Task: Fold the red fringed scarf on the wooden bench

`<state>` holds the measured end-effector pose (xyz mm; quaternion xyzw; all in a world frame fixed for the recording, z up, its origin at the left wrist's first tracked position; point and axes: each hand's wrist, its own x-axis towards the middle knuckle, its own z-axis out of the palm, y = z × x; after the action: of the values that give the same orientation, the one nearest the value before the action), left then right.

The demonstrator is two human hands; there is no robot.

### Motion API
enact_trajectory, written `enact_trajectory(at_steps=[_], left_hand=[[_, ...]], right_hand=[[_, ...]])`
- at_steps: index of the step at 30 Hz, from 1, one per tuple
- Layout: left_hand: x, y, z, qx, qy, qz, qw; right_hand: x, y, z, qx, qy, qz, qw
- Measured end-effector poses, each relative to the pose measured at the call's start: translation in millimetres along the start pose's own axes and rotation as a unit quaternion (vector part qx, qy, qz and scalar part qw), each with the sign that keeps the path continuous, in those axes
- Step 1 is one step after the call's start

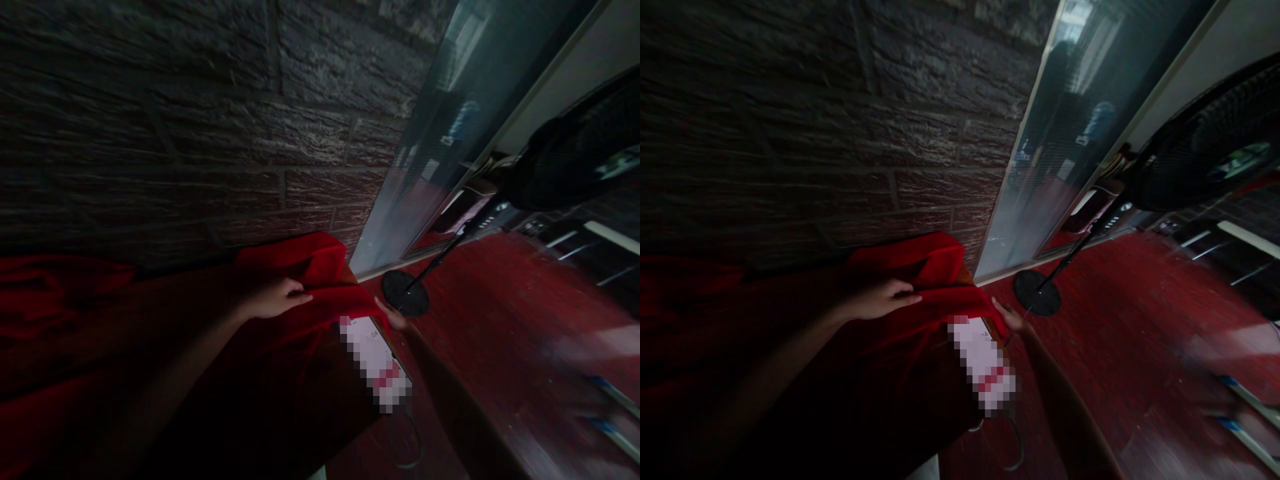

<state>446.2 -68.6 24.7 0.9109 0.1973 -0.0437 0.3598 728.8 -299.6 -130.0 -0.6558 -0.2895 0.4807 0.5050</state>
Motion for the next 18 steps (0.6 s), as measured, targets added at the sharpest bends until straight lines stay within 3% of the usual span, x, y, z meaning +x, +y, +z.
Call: enact_trajectory(at_steps=[6, 14, 18], left_hand=[[5, -11, 6.9, -0.088, 0.054, 0.065, 0.993], [5, -18, 7.6, -0.12, 0.059, 0.091, 0.987], [3, -16, 0.7, -0.139, 0.08, 0.088, 0.983]], right_hand=[[-6, -26, -25, -0.05, 0.061, -0.043, 0.996], [9, -19, 4, 0.001, 0.005, -0.069, 0.998], [20, -12, 18, 0.075, -0.061, -0.018, 0.995]])
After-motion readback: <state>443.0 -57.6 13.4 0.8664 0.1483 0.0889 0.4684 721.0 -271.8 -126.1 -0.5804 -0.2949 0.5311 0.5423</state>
